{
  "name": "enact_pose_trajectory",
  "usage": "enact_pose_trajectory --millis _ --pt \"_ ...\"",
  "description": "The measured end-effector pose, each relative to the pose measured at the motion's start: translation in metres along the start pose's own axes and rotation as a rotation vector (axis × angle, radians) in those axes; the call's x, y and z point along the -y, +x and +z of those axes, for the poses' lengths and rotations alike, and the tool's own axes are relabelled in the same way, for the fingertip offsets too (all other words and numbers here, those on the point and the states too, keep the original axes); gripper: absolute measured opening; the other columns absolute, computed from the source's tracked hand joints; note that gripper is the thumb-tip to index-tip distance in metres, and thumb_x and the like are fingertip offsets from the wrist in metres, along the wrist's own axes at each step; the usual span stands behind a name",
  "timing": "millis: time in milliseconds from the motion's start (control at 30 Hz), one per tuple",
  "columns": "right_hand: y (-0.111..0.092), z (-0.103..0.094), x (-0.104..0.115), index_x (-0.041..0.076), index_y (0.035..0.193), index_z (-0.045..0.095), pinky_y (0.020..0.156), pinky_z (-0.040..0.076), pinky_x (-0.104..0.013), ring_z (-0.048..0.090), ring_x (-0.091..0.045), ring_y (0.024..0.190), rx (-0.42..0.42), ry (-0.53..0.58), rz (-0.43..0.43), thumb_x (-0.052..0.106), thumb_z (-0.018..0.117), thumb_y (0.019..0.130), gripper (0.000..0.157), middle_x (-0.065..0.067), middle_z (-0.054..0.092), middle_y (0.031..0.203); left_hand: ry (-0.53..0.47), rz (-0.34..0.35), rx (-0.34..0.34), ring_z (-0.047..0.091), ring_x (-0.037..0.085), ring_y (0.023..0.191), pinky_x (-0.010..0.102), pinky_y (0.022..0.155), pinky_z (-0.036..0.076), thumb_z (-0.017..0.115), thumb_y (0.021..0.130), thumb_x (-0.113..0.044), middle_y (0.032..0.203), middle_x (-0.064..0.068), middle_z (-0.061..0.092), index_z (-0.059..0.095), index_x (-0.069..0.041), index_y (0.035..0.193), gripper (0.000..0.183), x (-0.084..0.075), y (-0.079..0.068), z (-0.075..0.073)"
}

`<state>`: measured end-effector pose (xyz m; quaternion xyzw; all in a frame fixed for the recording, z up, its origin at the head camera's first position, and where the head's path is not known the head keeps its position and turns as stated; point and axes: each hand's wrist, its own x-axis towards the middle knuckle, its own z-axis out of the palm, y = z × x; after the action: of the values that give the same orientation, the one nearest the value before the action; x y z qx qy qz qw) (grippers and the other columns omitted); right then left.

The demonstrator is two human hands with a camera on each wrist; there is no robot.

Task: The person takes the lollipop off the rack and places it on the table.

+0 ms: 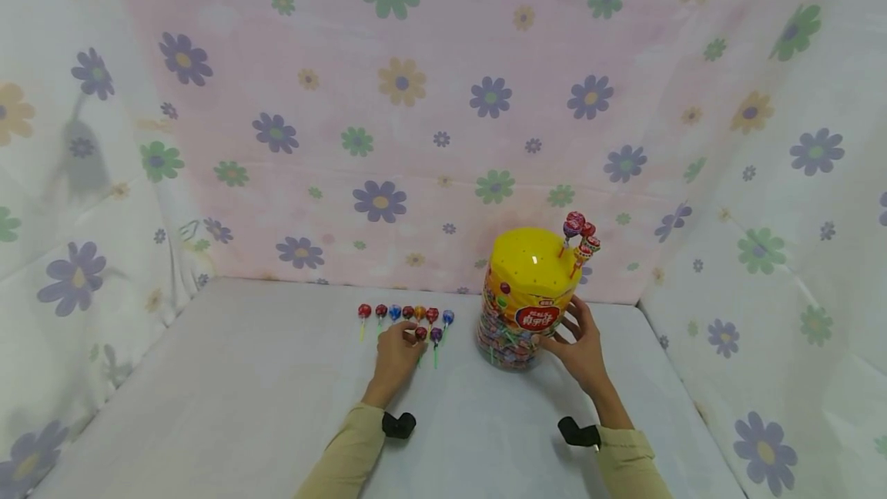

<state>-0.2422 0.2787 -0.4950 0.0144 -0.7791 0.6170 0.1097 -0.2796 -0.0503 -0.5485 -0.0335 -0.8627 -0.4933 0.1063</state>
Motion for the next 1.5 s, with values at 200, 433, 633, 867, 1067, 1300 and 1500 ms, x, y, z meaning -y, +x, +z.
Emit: enact_pose_trajectory --millis 200,433,633,867,1067,1300,1500 --pt "-0.001 -0.001 0.002 0.015 0.160 0.024 0.112 0.039 -0.060 0.038 -0.045 0.144 -0.003 -0.012 0.000 0.005 0.081 0.086 0.094 -0.018 0.032 0.160 -0.054 0.047 -0.004 0.070 0.025 0.078 0.041 0.072 0.060 0.080 0.084 0.000 0.089 0.016 0.071 0.070 0.007 0.115 0.033 -0.007 -0.003 -0.008" --pt "-0.002 0.000 0.000 0.017 0.160 0.023 0.111 0.041 -0.060 0.039 -0.044 0.143 -0.011 -0.018 -0.020 0.010 0.082 0.086 0.095 -0.016 0.033 0.160 -0.214 0.217 0.059 0.071 0.024 0.078 0.024 0.063 0.058 0.075 0.088 0.000 0.092 0.014 0.073 0.069 0.006 0.118 0.031 -0.040 0.000 -0.015" --pt "-0.002 0.001 0.000 0.018 0.160 0.023 0.112 0.041 -0.059 0.040 -0.042 0.142 -0.007 -0.012 -0.012 0.012 0.083 0.086 0.096 -0.016 0.033 0.160 -0.297 0.286 0.099 0.071 0.022 0.088 0.024 0.076 0.060 0.076 0.091 -0.007 0.100 0.011 0.074 0.072 -0.006 0.121 0.030 -0.097 0.000 -0.017" --pt "-0.001 0.000 -0.001 0.018 0.160 0.024 0.111 0.042 -0.059 0.041 -0.042 0.142 -0.009 -0.004 -0.019 0.009 0.082 0.086 0.094 -0.015 0.034 0.159 -0.406 0.418 0.188 0.070 0.027 0.102 0.030 0.085 0.061 0.072 0.095 -0.009 0.115 0.015 0.071 0.066 -0.002 0.129 0.035 -0.168 -0.001 -0.016" --pt "0.001 0.000 -0.001 0.018 0.160 0.023 0.111 0.042 -0.058 0.040 -0.043 0.143 -0.005 0.005 -0.019 0.009 0.082 0.086 0.096 -0.016 0.033 0.160 -0.508 0.437 0.237 0.067 0.030 0.113 0.029 0.096 0.057 0.066 0.099 -0.007 0.128 0.019 0.065 0.059 0.001 0.137 0.040 -0.219 0.008 -0.006" --pt "0.001 0.000 0.004 0.017 0.160 0.025 0.112 0.041 -0.058 0.040 -0.043 0.143 -0.001 0.016 0.007 0.007 0.082 0.086 0.094 -0.016 0.034 0.160 -0.556 0.422 0.233 0.064 0.031 0.121 0.031 0.102 0.053 0.064 0.098 -0.001 0.134 0.019 0.062 0.057 0.001 0.138 0.040 -0.255 0.019 0.013" --pt "-0.007 0.000 0.024 0.010 0.159 0.025 0.112 0.040 -0.060 0.039 -0.046 0.143 0.014 0.014 0.018 0.006 0.082 0.085 0.093 -0.021 0.034 0.159 -0.504 0.414 0.286 0.061 0.031 0.127 0.034 0.105 0.051 0.062 0.100 -0.003 0.139 0.017 0.060 0.054 0.001 0.141 0.043 -0.269 0.027 0.028"
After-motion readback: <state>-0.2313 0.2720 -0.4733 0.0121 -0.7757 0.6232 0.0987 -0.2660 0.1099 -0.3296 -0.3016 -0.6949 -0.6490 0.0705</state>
